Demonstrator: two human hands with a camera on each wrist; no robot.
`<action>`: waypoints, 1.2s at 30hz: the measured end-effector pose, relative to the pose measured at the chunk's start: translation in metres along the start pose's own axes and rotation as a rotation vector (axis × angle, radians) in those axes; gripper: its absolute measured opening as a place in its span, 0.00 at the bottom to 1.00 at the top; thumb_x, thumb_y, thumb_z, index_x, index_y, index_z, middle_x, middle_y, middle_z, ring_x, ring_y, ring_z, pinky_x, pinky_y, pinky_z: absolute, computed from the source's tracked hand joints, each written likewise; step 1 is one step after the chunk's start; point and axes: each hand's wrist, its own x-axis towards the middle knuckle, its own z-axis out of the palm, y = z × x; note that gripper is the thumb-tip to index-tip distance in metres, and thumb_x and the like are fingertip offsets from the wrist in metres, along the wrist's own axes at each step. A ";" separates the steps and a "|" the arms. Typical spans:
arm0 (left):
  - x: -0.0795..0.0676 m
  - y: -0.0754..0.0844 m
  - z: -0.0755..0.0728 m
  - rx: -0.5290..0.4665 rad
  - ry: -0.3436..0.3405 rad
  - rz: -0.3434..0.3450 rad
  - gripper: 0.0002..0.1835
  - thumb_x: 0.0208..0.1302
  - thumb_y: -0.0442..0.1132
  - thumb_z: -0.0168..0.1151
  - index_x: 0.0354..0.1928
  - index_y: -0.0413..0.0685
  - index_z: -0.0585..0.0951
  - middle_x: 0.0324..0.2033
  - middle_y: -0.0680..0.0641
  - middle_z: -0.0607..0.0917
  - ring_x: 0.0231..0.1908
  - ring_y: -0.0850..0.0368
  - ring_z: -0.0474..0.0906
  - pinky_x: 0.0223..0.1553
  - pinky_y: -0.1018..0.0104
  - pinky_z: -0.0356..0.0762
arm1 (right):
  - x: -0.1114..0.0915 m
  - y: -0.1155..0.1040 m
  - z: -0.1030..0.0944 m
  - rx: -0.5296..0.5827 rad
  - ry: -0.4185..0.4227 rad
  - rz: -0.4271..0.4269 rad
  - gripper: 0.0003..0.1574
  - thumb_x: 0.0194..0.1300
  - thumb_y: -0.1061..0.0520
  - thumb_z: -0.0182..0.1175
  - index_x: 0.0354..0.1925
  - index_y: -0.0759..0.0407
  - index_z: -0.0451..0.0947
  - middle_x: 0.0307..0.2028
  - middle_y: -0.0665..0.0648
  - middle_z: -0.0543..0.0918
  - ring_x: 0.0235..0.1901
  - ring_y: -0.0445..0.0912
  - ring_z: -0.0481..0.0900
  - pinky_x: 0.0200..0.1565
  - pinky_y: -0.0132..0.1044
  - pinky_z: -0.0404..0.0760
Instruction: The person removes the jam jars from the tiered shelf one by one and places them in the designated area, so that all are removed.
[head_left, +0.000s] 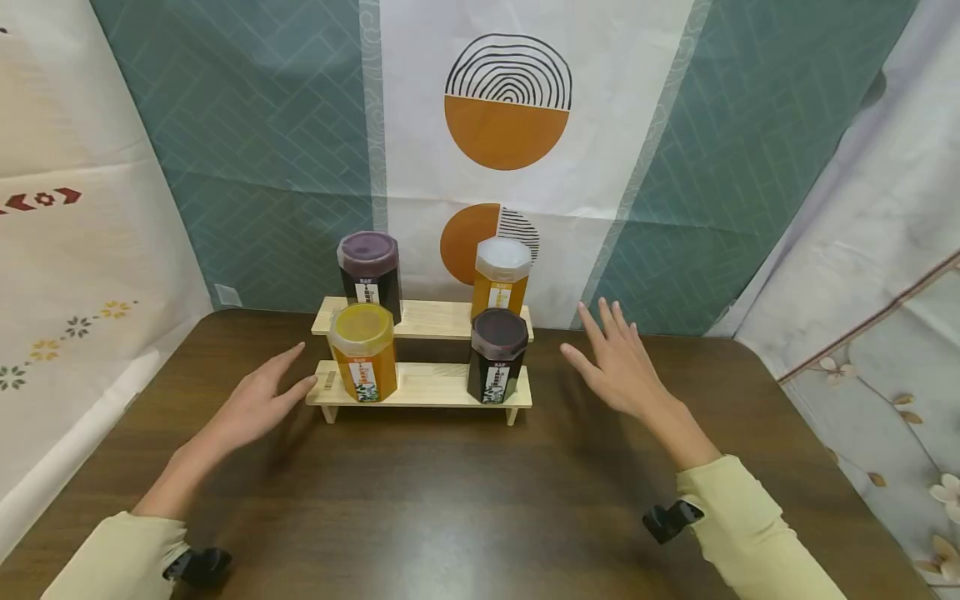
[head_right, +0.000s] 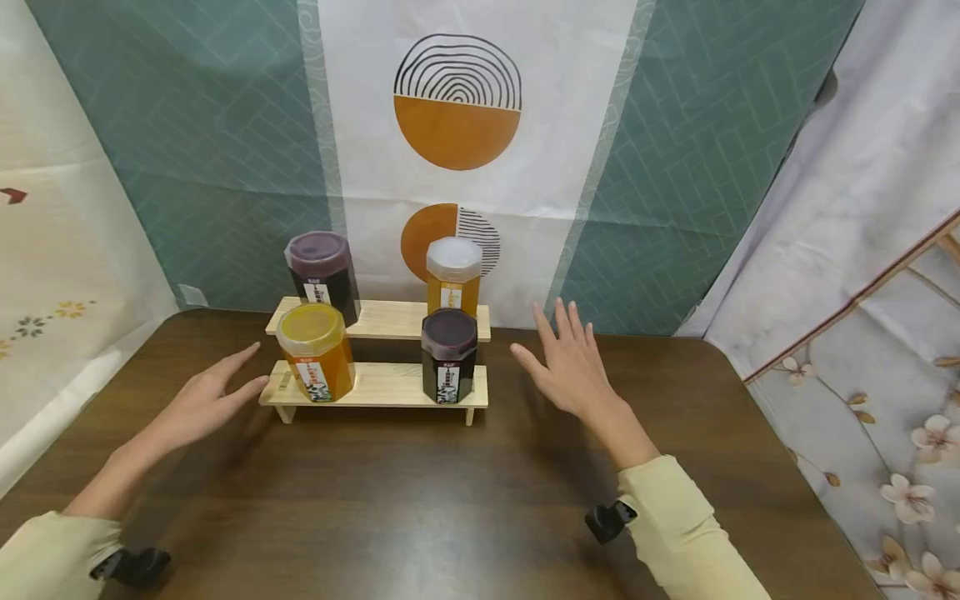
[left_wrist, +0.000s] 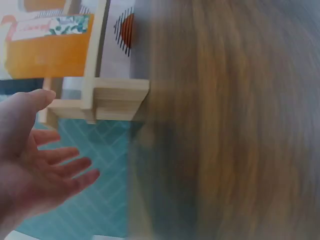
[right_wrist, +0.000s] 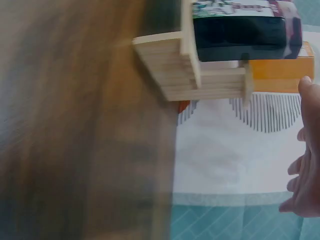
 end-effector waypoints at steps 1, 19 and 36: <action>0.002 -0.001 0.002 -0.051 -0.027 -0.026 0.38 0.74 0.51 0.51 0.71 0.28 0.54 0.67 0.24 0.58 0.65 0.27 0.54 0.60 0.33 0.55 | 0.004 -0.002 -0.002 0.035 -0.011 0.000 0.49 0.73 0.31 0.40 0.76 0.59 0.44 0.73 0.70 0.42 0.72 0.62 0.33 0.66 0.66 0.40; 0.004 -0.025 0.034 -1.029 0.003 -0.224 0.39 0.73 0.39 0.53 0.74 0.33 0.44 0.64 0.39 0.59 0.50 0.66 0.72 0.50 0.74 0.71 | 0.084 -0.066 -0.028 0.781 -0.076 0.004 0.49 0.73 0.38 0.46 0.77 0.51 0.33 0.73 0.62 0.51 0.71 0.52 0.51 0.67 0.52 0.54; 0.010 -0.016 0.048 -1.121 0.025 -0.200 0.36 0.75 0.37 0.49 0.73 0.30 0.43 0.68 0.32 0.51 0.49 0.71 0.72 0.50 0.77 0.71 | 0.107 -0.084 -0.009 0.894 0.152 0.132 0.54 0.56 0.49 0.70 0.72 0.60 0.53 0.62 0.64 0.66 0.55 0.55 0.70 0.53 0.47 0.74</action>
